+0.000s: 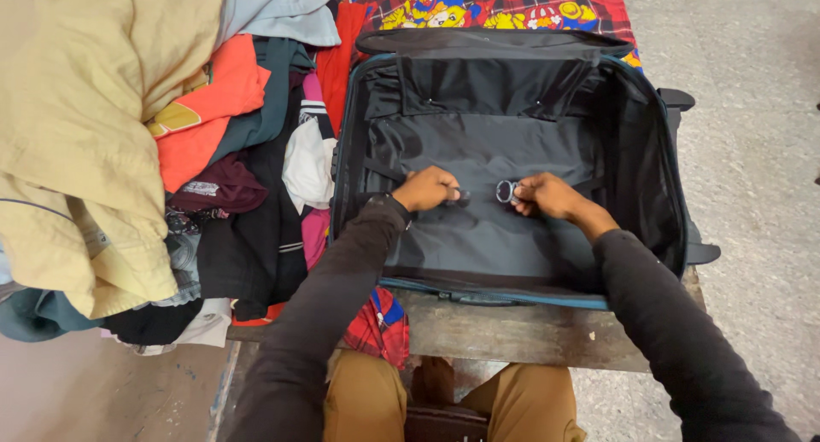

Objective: The person zips up a green suitcase, unzips it to check the inside, and then buttons and folds a yellow shirt on their lap.

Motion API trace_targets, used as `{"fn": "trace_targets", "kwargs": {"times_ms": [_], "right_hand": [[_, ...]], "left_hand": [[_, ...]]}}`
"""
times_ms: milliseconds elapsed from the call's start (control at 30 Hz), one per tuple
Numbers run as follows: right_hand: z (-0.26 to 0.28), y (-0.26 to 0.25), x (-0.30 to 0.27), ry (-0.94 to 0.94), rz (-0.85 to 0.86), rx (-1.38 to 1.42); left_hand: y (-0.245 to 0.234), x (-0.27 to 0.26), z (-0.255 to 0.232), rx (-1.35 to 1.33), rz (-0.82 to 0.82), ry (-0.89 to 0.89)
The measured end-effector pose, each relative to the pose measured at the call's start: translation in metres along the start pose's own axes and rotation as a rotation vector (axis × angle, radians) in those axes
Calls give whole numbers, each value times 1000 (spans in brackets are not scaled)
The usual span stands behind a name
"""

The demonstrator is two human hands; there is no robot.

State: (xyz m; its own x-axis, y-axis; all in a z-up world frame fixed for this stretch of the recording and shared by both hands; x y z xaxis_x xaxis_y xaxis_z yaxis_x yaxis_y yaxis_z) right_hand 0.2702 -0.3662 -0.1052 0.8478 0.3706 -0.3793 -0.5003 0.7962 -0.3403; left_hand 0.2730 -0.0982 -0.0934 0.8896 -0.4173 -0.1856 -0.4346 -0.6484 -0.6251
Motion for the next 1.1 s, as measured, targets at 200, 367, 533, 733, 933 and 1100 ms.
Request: {"fn": "trace_targets", "kwargs": {"times_ms": [200,367,533,733,933,1100], "right_hand": [[23,19,-9,-152,161,194],[26,27,-3,-169,168,265],[23,27,-5,-212,168,133],[13,33,5,-183,195,219],[19,40,1,-153,226,131],[12,36,11,-214,206,139]], "left_hand": [[9,5,-19,-303,-98,25],[19,4,-22,-625,68,27],[18,-1,-26,-736,104,18],[22,2,-20,-719,86,26],[36,-1,-24,-772,186,-14],[32,10,-13,-728,200,37]]}}
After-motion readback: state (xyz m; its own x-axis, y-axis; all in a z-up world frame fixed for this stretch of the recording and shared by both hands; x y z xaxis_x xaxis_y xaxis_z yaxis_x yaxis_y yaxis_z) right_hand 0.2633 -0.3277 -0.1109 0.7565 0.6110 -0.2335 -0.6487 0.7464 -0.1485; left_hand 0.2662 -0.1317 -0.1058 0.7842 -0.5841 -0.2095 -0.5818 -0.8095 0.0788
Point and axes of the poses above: each hand's wrist, its own x-axis towards the middle knuckle, its own y-axis out of the palm, z = x × y, the point moved 5 cm from there along x, towards the middle knuckle, and after that the axes turned 3 degrees about -y, right-handed, at the moved point
